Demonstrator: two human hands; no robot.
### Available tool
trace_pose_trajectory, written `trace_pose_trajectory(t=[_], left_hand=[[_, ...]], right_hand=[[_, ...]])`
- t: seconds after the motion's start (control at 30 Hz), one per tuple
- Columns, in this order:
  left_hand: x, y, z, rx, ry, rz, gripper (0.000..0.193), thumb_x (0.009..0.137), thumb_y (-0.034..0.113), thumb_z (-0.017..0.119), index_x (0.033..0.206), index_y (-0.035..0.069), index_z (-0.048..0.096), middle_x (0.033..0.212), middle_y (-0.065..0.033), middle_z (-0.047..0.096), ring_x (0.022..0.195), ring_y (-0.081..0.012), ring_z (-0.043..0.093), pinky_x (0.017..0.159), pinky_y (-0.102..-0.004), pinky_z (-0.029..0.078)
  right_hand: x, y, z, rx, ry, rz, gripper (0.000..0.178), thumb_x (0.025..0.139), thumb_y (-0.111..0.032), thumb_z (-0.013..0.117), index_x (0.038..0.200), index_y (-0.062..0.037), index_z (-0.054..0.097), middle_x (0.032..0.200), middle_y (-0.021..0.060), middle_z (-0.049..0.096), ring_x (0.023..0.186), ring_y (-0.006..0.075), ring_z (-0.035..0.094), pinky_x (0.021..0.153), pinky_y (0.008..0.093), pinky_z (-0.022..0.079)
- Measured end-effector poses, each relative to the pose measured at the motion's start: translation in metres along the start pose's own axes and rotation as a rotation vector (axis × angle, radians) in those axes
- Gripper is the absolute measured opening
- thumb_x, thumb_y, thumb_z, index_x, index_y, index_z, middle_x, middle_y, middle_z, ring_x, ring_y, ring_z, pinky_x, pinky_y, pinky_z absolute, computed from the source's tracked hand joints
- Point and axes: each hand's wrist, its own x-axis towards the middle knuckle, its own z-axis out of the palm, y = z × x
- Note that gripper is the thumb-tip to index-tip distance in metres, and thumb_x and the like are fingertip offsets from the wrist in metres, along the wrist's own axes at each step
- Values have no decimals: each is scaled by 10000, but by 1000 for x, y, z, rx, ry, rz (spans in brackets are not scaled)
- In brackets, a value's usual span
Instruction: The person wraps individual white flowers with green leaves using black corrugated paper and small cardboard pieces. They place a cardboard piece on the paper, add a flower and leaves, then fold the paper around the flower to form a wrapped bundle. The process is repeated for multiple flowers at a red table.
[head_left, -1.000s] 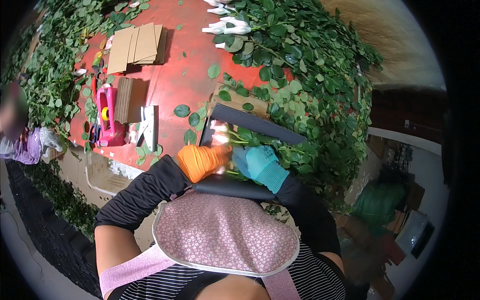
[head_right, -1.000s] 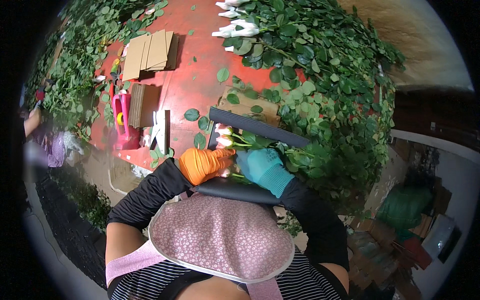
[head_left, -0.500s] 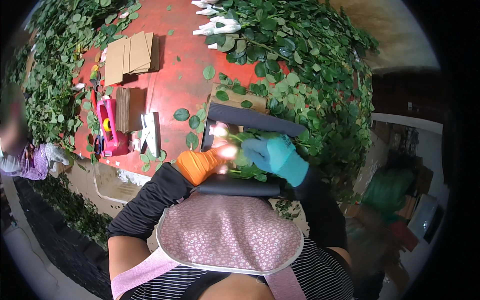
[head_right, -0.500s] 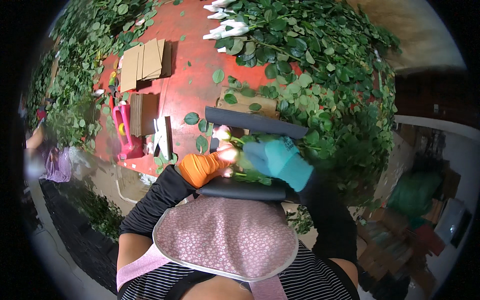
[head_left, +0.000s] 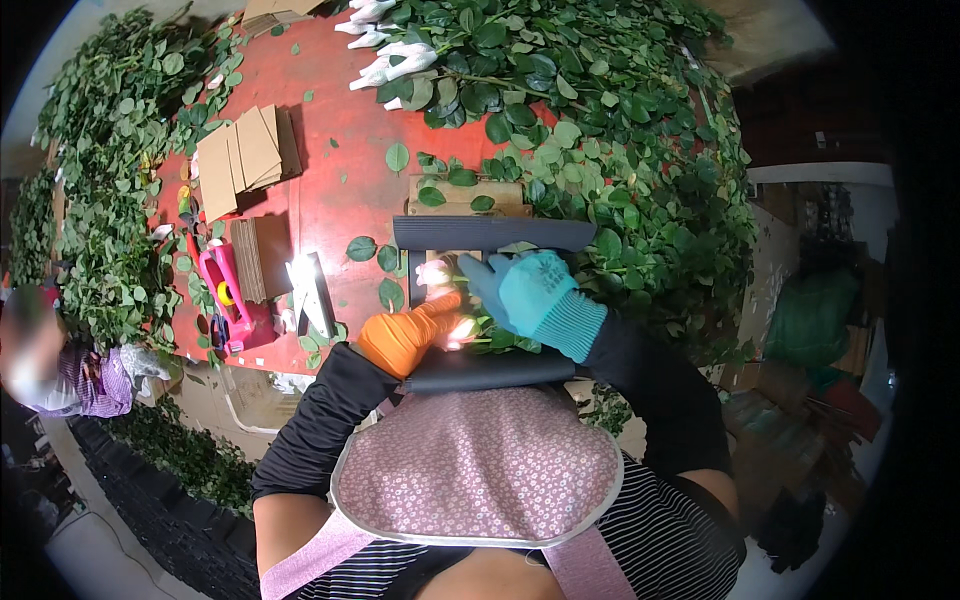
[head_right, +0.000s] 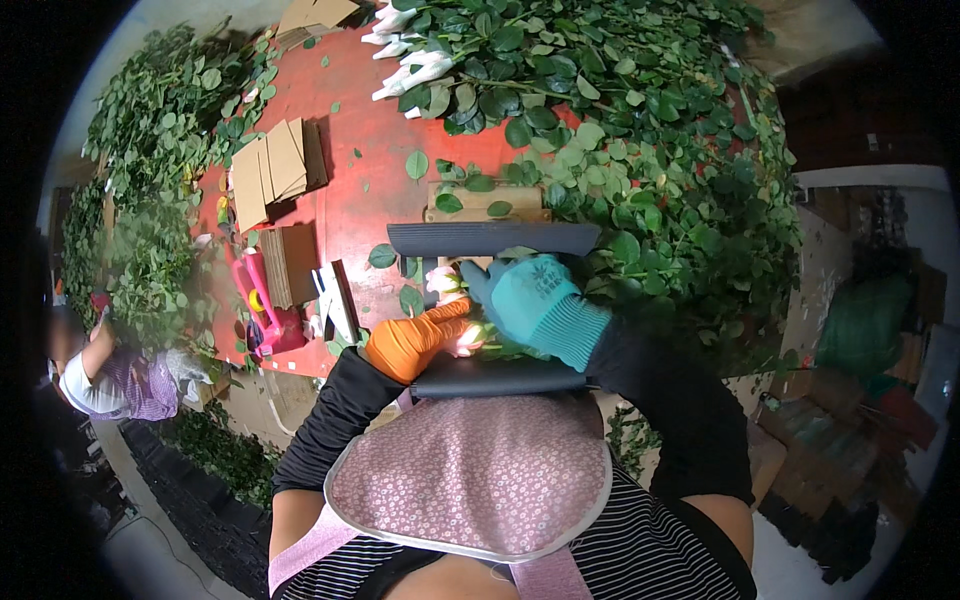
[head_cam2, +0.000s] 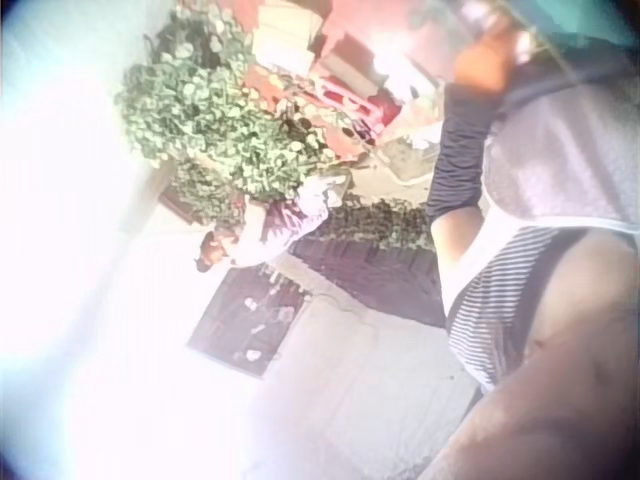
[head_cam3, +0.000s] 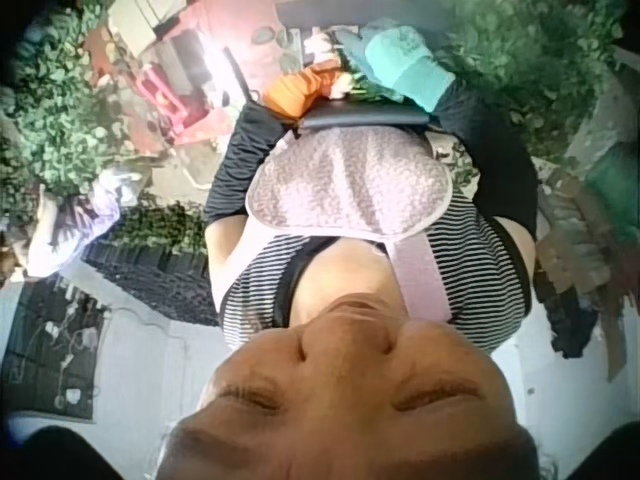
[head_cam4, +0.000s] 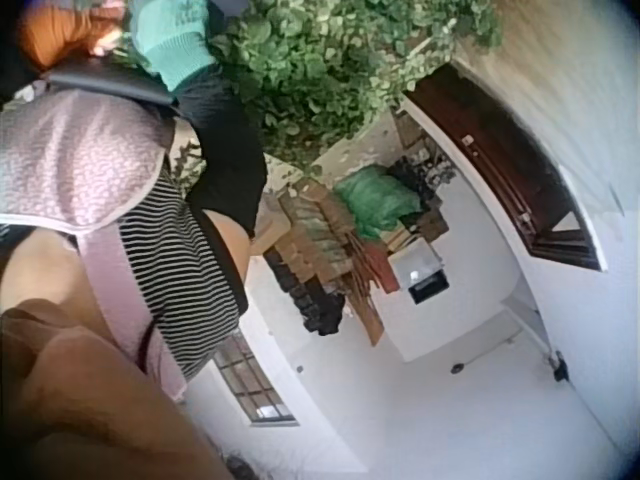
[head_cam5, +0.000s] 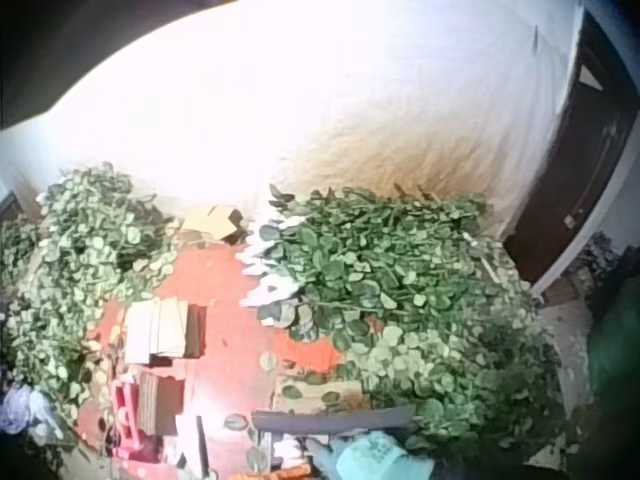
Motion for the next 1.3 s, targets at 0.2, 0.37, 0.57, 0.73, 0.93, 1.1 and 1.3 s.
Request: trace_pose_trajectory(t=[0.2,0.37,0.57,0.73,0.93,1.1,1.3], left_hand=[[0,-1,1,138,81,99,325,877,149,603,1195,87,630,1095,-96,637,839,-223,626,681,-307,504],[-9,-25,32,294,161,149,379,931,324,565,1195,57,612,638,-38,599,434,-182,533,407,-334,404],[-1,-9,16,-134,108,74,303,946,268,558,1172,84,645,1051,-104,692,856,-234,690,689,-333,538],[2,-11,2,-227,6,88,359,849,50,615,1207,83,624,1313,-138,572,1155,-269,593,910,-310,508],[23,5,-18,-82,62,-46,450,732,37,704,1173,92,633,1373,-121,521,1058,-290,638,808,-333,550],[19,3,-5,2,77,-75,373,758,94,711,1128,113,663,1352,-96,551,971,-274,674,740,-332,554],[23,3,-3,113,71,-51,288,800,112,675,1088,112,671,1325,-93,573,872,-277,687,688,-333,554]], right_hand=[[31,5,44,-39,-160,21,591,857,-264,566,1387,-48,416,1035,184,619,842,344,643,686,481,509],[26,7,37,-71,-141,59,466,929,-151,462,1393,-109,434,1016,145,621,886,296,636,686,429,517],[28,6,38,-72,-190,1,451,892,-154,504,1336,-81,471,999,153,635,879,311,647,683,456,512],[29,8,42,-47,-170,-36,521,824,-171,591,1317,-50,470,973,148,637,861,309,649,703,454,507],[26,10,44,1,-122,-19,318,890,-168,508,1186,-58,544,925,137,656,847,312,661,676,467,511],[-5,17,-14,221,-28,60,220,853,-232,587,1043,-122,597,858,117,662,796,321,656,672,448,514],[-29,9,17,2,-145,-82,412,836,-169,592,1242,-131,537,1216,110,546,823,303,648,668,431,519]])
